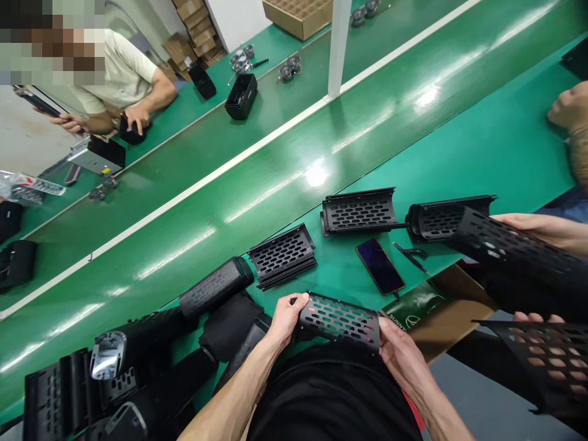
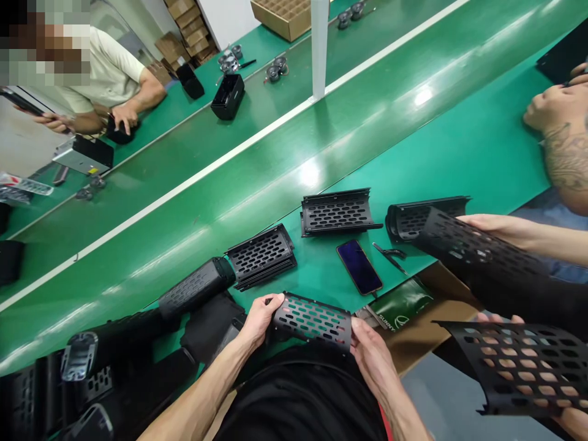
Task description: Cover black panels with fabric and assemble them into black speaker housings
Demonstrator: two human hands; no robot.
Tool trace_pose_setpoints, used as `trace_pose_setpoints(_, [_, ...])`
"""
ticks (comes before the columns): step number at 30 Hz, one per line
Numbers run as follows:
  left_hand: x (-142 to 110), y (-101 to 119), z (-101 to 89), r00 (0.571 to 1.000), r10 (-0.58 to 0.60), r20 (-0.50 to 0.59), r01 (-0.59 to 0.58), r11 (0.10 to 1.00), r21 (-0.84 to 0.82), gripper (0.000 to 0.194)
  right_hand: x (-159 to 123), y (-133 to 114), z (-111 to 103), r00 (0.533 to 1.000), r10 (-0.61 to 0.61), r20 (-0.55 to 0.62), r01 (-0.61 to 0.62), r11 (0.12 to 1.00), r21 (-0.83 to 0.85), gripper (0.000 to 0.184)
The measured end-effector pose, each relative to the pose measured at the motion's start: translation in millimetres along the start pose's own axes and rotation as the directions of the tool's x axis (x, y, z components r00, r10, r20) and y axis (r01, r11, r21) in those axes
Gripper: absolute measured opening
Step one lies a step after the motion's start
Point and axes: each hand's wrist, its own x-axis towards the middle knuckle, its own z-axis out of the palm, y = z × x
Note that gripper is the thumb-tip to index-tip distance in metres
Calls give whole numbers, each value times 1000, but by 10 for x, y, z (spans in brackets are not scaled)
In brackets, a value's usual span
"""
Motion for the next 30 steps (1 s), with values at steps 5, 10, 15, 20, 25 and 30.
trace_pose_setpoints(5, [-25, 74, 38, 999, -34, 20, 34, 999, -11, 56, -29, -84, -12, 997, 15, 73, -12, 999, -42, 49])
trace_pose_setpoints(10, [-49, 134, 78, 992, -94, 82, 96, 995, -23, 57, -14, -112, -66, 996, 5, 86, 1, 998, -68, 42])
trace_pose_setpoints(15, [-74, 180, 73, 982, -121, 148, 124, 992, -8, 60, 35, -54, -42, 999, -26, 48, 31, 995, -96, 39])
trace_pose_setpoints(20, [-62, 160, 12, 984, -92, 153, 86, 995, 49, 55, 130, -28, -75, 997, -76, 14, 78, 985, -152, 45])
trace_pose_setpoints(25, [26, 53, -66, 994, -20, 107, 2, 985, 170, 48, 200, -52, -77, 985, -169, -21, 161, 964, -211, 53])
trace_pose_setpoints(30, [170, -66, -20, 997, 29, 66, -48, 951, 306, 47, 311, -31, -73, 961, -252, -111, 218, 943, -253, 61])
